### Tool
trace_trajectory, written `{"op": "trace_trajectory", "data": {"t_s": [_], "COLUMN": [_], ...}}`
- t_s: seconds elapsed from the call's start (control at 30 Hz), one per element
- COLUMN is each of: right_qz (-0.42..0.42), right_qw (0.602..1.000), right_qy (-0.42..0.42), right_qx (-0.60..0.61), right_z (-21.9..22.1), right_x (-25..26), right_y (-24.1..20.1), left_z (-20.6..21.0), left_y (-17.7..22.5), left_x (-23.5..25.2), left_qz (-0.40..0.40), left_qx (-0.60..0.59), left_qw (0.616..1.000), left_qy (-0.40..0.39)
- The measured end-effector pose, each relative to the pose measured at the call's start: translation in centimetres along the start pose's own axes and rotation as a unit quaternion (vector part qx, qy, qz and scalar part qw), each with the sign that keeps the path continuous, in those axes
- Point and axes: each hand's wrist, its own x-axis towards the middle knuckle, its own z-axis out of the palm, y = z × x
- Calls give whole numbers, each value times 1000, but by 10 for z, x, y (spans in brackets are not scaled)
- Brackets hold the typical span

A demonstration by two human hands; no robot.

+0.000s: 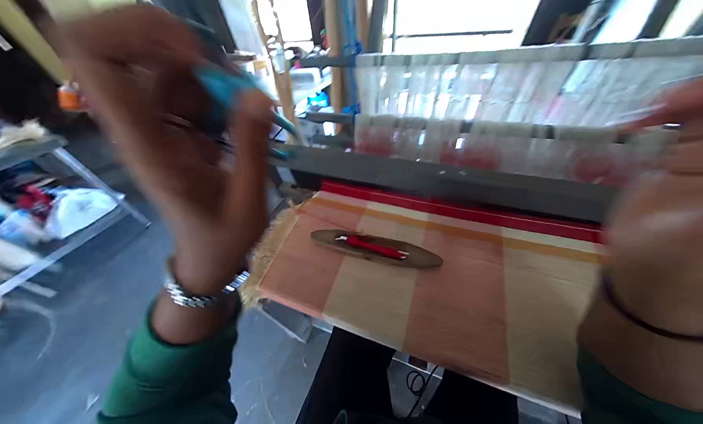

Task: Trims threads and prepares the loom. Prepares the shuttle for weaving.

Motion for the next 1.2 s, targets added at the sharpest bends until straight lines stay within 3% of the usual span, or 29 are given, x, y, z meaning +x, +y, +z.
{"op": "trace_trajectory", "data": {"t_s": [0.07, 0.17, 0.37, 0.5, 0.67, 0.77, 0.83, 1.0, 1.07, 1.2], "right_qz": [48, 204, 429, 495, 538, 554, 546, 525, 517, 491], "right_qw": [993, 962, 899, 867, 829, 800, 795, 773, 783, 796], "right_qy": [-104, -146, -8, 43, 149, 229, 265, 354, 343, 350], "right_qx": [38, 105, 85, 21, 18, 19, 13, 38, 44, 49], "right_z": [25, 32, -28, -59, -94, -116, -134, -180, -194, -207], "right_x": [-2, -43, -123, -150, -160, -165, -172, -180, -181, -182], "right_y": [-10, 2, 17, 15, 23, 27, 29, 26, 19, 13], "left_z": [51, 124, 227, 264, 286, 287, 283, 250, 232, 198], "left_y": [31, 45, 72, 96, 105, 101, 95, 51, 17, -40], "left_x": [-5, -19, -66, -86, -94, -96, -95, -52, -20, 17], "left_qz": [-23, -78, -187, -170, -113, -73, -17, 115, 120, 83], "left_qx": [-107, -221, -323, -319, -287, -255, -200, -52, -6, 49], "left_qw": [991, 959, 867, 827, 820, 833, 861, 958, 976, 986], "left_qy": [-79, -162, -332, -432, -482, -486, -467, -257, -180, -137]}}
